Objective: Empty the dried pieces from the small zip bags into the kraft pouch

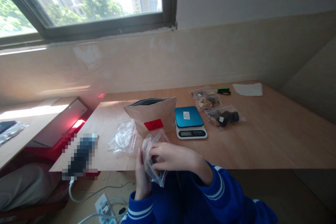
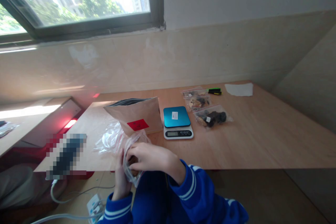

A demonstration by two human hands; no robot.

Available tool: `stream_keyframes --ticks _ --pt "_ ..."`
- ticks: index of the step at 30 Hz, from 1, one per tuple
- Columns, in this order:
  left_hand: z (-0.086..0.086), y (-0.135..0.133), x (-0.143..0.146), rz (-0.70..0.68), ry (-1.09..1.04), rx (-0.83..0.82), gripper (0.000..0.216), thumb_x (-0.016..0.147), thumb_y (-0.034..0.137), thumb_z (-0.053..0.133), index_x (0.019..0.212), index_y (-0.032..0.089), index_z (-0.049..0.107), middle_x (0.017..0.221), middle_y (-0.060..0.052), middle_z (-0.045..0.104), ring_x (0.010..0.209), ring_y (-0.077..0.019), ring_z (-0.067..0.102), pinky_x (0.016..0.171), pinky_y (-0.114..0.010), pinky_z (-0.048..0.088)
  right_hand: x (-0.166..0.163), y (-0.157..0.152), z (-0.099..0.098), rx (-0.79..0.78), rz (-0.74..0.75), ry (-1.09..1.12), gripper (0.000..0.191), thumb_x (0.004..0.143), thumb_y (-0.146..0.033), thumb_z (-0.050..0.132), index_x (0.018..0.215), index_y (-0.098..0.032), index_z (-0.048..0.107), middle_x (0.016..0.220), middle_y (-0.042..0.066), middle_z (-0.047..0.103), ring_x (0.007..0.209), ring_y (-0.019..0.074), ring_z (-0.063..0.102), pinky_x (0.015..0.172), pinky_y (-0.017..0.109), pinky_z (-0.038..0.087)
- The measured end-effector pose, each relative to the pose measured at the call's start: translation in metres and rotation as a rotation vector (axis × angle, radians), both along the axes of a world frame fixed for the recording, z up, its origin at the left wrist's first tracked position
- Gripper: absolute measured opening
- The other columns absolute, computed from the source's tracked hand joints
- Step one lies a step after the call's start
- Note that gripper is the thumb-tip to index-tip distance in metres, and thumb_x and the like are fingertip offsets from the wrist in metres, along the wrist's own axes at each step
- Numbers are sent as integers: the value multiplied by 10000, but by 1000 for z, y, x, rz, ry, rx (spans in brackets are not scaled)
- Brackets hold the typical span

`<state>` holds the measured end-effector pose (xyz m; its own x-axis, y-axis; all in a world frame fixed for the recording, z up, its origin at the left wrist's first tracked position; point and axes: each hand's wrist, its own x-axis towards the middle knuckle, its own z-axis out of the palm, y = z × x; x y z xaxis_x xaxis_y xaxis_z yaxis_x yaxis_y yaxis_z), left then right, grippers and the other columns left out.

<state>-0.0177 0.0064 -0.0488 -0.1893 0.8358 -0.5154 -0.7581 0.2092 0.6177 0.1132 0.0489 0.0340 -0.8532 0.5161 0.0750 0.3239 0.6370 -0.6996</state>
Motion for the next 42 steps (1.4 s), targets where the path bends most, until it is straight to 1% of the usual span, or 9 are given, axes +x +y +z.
stream_keyframes --ticks 5,10,15,20,26,30,33,35,42 --pt "-3 -1 0 1 -20 -6 399 855 426 563 1001 91 721 959 -124 749 959 -258 698 864 -359 554 -2 -7 -6 17 17 -60 319 747 -266 765 991 -102 643 1057 118 640 982 238 586 889 339 474" --pt "-2 0 3 31 -13 -26 386 886 397 537 1037 85 708 933 -115 750 940 -237 704 868 -337 549 -5 -12 -6 109 -50 -127 177 793 -117 638 966 -79 648 1067 164 653 1017 274 592 914 378 465" --pt "-3 -1 4 43 1 21 337 922 347 492 1007 120 726 998 -82 752 937 -193 703 843 -271 549 -1 -8 -3 81 -74 -51 126 773 -98 633 898 -99 644 993 120 671 910 221 623 811 301 489" --pt "-7 -1 0 78 51 50 247 864 263 567 971 124 742 913 -72 761 910 -196 708 818 -249 554 6 -2 1 -110 -121 114 176 761 -97 665 933 -132 659 891 34 671 768 143 626 691 222 477" --pt "-1 -1 -1 2 -10 41 287 861 308 545 957 121 740 906 -101 757 828 -237 720 732 -319 587 15 3 2 -303 -141 404 261 793 -193 717 1047 -154 675 1033 46 701 958 167 653 848 265 500" --pt "1 -1 -2 -9 -14 46 282 858 307 549 971 125 732 904 -106 752 769 -212 718 682 -294 580 23 6 6 -487 -118 528 329 753 -243 765 1056 -150 678 1048 60 700 970 172 662 877 301 518" --pt "1 -2 -2 -4 2 58 293 838 329 578 992 125 719 789 -77 734 640 -174 687 578 -255 556 26 11 15 -618 -115 661 362 739 -270 782 1061 -147 671 1057 76 700 971 171 666 889 323 527" --pt "-1 -3 -3 -38 19 56 314 809 365 608 980 124 713 683 -46 697 507 -142 620 471 -232 507 27 19 24 -616 -181 747 366 734 -275 788 1060 -156 670 1062 77 704 957 161 669 883 319 532" --pt "2 -8 -7 -117 40 85 303 767 362 649 958 131 696 605 -15 640 383 -80 459 380 -199 400 27 57 77 -345 -378 879 357 735 -290 775 1059 -186 671 1054 43 707 937 138 655 845 283 546"
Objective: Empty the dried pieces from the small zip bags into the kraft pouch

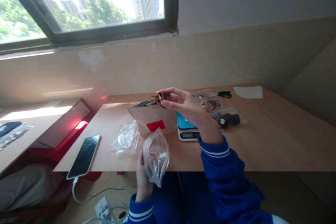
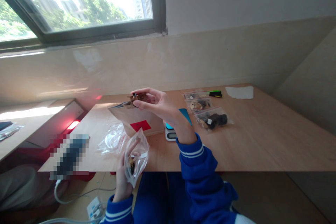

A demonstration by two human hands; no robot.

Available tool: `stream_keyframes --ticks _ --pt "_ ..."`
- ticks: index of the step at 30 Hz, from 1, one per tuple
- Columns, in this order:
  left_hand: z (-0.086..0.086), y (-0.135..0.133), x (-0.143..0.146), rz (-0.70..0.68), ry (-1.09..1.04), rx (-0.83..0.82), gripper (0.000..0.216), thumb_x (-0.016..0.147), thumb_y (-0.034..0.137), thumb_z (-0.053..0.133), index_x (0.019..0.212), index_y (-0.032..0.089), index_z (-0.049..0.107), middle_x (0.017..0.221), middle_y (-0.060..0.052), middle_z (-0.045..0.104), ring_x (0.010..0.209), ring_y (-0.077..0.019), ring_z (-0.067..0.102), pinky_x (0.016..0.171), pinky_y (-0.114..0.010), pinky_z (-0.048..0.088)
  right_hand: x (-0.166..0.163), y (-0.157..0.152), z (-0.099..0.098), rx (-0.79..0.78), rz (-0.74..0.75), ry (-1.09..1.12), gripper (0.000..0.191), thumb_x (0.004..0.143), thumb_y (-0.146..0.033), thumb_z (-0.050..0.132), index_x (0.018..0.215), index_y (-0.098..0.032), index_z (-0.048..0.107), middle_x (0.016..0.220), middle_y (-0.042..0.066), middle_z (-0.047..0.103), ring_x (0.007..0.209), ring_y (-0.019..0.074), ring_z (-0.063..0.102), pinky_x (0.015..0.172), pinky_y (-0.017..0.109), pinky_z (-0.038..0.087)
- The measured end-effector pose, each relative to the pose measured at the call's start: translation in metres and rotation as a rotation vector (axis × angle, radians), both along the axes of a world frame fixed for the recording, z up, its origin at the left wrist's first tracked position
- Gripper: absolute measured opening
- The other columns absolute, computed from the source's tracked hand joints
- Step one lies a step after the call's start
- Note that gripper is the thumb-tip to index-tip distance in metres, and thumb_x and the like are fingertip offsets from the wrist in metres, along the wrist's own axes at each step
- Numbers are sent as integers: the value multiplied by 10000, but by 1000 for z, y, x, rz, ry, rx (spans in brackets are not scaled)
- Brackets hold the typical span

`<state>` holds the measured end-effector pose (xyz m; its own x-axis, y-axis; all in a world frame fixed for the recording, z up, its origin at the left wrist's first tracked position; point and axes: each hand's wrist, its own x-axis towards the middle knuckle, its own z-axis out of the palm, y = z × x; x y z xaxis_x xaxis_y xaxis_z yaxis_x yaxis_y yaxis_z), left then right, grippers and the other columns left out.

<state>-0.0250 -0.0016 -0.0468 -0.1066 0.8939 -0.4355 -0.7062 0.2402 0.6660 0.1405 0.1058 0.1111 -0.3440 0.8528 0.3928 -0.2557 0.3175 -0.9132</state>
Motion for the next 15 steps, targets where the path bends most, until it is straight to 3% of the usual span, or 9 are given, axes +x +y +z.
stream_keyframes --ticks 4,8,15 --pt "3 0 -2 0 -8 5 281 765 388 649 872 132 694 569 -9 612 376 -75 438 379 -202 401 -5 20 15 92 -65 -173 316 759 -269 743 1040 -150 662 955 43 710 897 145 656 823 295 545" --pt "0 1 -3 -5 -13 8 243 764 360 648 824 130 694 579 -11 622 347 -55 399 350 -188 359 -13 31 11 243 -70 -393 270 790 -253 708 1026 -129 662 899 39 703 836 141 647 762 279 533" --pt "-1 3 -5 0 -19 -7 202 755 320 647 791 127 695 591 -21 635 344 -62 410 345 -195 368 -22 17 13 423 -267 -706 371 867 -163 647 1230 -164 569 1006 64 716 939 184 674 844 325 512"
